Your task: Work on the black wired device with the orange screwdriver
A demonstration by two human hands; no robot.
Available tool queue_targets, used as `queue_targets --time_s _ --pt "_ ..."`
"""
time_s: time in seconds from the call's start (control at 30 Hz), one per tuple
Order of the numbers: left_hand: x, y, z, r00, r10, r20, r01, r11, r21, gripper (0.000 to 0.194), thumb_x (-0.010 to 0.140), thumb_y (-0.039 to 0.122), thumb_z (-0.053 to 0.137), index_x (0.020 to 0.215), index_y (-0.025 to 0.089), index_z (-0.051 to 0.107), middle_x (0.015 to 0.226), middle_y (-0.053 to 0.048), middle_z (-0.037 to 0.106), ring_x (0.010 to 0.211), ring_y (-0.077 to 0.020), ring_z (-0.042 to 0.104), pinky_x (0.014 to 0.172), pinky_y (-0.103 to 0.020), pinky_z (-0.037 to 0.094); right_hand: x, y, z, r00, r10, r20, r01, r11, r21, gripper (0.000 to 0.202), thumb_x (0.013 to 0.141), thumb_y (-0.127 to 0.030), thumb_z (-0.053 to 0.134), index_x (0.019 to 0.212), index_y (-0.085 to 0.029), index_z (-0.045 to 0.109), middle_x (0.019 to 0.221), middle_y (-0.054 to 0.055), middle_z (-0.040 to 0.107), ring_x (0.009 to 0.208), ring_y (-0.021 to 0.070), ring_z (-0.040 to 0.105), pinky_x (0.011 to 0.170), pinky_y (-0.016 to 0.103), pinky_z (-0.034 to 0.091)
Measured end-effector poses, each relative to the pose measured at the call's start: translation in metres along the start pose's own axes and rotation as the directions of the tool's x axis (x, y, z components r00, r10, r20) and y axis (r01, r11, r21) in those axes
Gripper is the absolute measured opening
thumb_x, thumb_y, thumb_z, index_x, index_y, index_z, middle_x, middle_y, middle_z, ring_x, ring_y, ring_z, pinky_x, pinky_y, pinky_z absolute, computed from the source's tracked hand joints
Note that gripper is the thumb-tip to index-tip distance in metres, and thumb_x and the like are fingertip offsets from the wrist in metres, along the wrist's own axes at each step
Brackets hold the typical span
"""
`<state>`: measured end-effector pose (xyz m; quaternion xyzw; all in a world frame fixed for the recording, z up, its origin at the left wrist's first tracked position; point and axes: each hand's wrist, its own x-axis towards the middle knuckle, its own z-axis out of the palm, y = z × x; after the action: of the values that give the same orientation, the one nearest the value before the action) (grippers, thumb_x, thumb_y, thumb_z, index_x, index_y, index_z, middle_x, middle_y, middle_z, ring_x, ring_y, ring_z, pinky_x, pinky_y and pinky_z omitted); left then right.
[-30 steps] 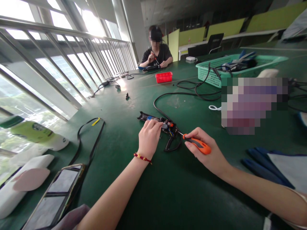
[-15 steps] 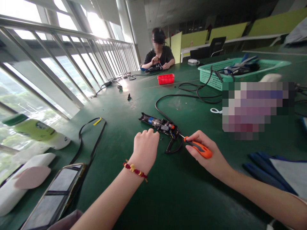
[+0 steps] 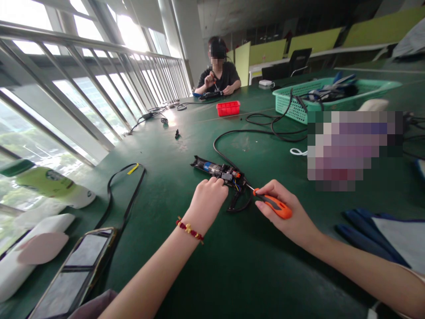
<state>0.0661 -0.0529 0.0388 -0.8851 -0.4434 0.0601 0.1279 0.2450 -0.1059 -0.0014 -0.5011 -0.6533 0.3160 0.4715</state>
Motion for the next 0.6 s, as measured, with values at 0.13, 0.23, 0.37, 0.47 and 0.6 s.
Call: queue_targets --time_s 0.13,0.23,0.37,0.47,0.6 --pt "0.002 -0.002 0.004 1.000 0.004 -0.012 -0.004 0.999 -0.039 0.015 0.085 0.014 0.052 0.080 0.015 0.065 0.088 -0.006 0.064 0.084 -0.0205 0.058 0.070 -0.030 0.046 0.000 0.000 -0.001 1.000 0.003 0.008 -0.003 1.000 -0.005 0.011 0.079 -0.026 0.055 0.083 -0.020 0.047 0.071 -0.002 0.050 0.061 0.0106 0.049 0.057 0.023 0.040" --pt "0.003 -0.003 0.007 0.999 -0.004 -0.054 0.001 0.998 -0.055 0.015 0.087 0.016 0.051 0.082 0.016 0.065 0.088 -0.006 0.063 0.084 -0.0196 0.058 0.069 -0.029 0.046 -0.001 0.000 -0.001 1.000 0.003 0.006 -0.003 1.000 -0.010 0.012 0.079 -0.026 0.055 0.083 -0.020 0.046 0.071 -0.002 0.050 0.060 0.0104 0.048 0.057 0.023 0.039" --pt "0.004 -0.003 0.015 0.986 -0.025 -0.166 0.005 0.993 -0.119 0.016 0.088 0.019 0.049 0.085 0.018 0.064 0.087 -0.004 0.064 0.083 -0.0174 0.058 0.069 -0.027 0.046 -0.001 0.001 -0.001 1.000 0.008 0.004 -0.008 1.000 -0.008 0.012 0.079 -0.026 0.056 0.084 -0.020 0.047 0.070 -0.002 0.049 0.060 0.0105 0.048 0.056 0.023 0.039" --pt "0.005 -0.005 0.022 0.948 -0.094 -0.305 0.022 0.973 -0.229 0.017 0.090 0.021 0.046 0.090 0.019 0.064 0.090 -0.002 0.064 0.086 -0.0159 0.058 0.071 -0.025 0.046 -0.001 0.001 -0.001 1.000 0.010 0.008 -0.010 1.000 -0.003 0.012 0.079 -0.026 0.056 0.084 -0.020 0.047 0.071 -0.002 0.050 0.061 0.0110 0.049 0.057 0.023 0.039" --pt "0.007 -0.005 0.029 0.881 -0.180 -0.438 0.025 0.941 -0.338 0.018 0.091 0.022 0.045 0.092 0.020 0.063 0.091 -0.002 0.063 0.088 -0.0146 0.058 0.075 -0.025 0.047 -0.001 0.000 -0.001 1.000 0.007 0.002 -0.007 1.000 -0.003 0.012 0.079 -0.026 0.056 0.084 -0.020 0.047 0.071 -0.002 0.050 0.061 0.0110 0.049 0.057 0.023 0.040"
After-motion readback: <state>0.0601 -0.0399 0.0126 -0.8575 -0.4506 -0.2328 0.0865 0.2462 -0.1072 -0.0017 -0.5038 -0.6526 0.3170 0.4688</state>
